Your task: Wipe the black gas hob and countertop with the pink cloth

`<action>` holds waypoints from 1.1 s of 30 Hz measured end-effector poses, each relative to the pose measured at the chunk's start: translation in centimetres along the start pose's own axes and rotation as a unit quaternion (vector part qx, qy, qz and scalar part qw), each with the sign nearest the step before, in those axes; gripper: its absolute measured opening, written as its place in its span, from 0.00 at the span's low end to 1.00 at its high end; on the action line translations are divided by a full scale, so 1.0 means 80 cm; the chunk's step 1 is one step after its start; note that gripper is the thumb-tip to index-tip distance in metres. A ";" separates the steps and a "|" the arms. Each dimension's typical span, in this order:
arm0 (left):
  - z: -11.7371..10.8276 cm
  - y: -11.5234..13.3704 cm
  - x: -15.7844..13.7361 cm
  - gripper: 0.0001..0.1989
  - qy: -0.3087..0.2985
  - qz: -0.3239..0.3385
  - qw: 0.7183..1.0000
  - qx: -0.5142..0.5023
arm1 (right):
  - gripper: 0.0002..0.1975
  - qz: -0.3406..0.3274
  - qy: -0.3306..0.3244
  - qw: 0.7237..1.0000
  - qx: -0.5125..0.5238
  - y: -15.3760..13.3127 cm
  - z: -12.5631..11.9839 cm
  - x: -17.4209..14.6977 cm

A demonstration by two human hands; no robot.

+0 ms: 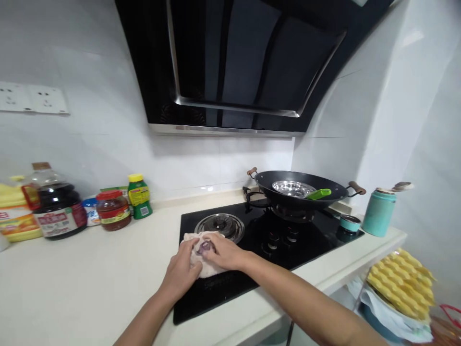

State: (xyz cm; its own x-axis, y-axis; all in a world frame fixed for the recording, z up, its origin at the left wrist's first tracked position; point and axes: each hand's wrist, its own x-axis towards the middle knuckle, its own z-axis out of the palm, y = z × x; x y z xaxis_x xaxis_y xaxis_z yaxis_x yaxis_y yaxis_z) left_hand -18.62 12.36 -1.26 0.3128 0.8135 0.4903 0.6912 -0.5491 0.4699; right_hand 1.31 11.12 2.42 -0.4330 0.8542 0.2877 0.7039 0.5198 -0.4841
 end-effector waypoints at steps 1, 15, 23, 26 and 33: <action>-0.001 0.001 -0.001 0.30 -0.001 -0.003 1.000 -0.005 | 0.29 -0.021 -0.002 1.000 -0.008 0.000 -0.008 -0.009; 0.003 -0.014 0.007 0.20 0.158 -0.091 0.978 -0.104 | 0.21 -0.140 -0.159 0.953 -0.218 0.011 -0.025 0.014; -0.010 -0.006 0.006 0.17 0.249 -0.069 0.962 -0.084 | 0.21 -0.100 -0.116 0.961 -0.231 -0.001 0.012 0.099; -0.010 -0.005 0.004 0.15 0.250 -0.076 0.961 -0.094 | 0.17 -0.077 -0.097 0.964 -0.234 -0.001 0.020 0.132; -0.010 0.001 0.000 0.15 0.232 -0.075 0.965 -0.096 | 0.17 -0.019 -0.077 0.966 -0.246 0.035 0.022 0.194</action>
State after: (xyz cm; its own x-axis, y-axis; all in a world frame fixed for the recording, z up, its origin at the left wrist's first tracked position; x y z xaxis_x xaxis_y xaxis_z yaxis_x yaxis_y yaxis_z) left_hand -19.10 12.19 -0.61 -0.1373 0.7372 0.6616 0.5582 -0.4942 0.6665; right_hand -4.46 25.80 4.10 -0.5165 0.8425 0.1528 0.8513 0.5245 -0.0141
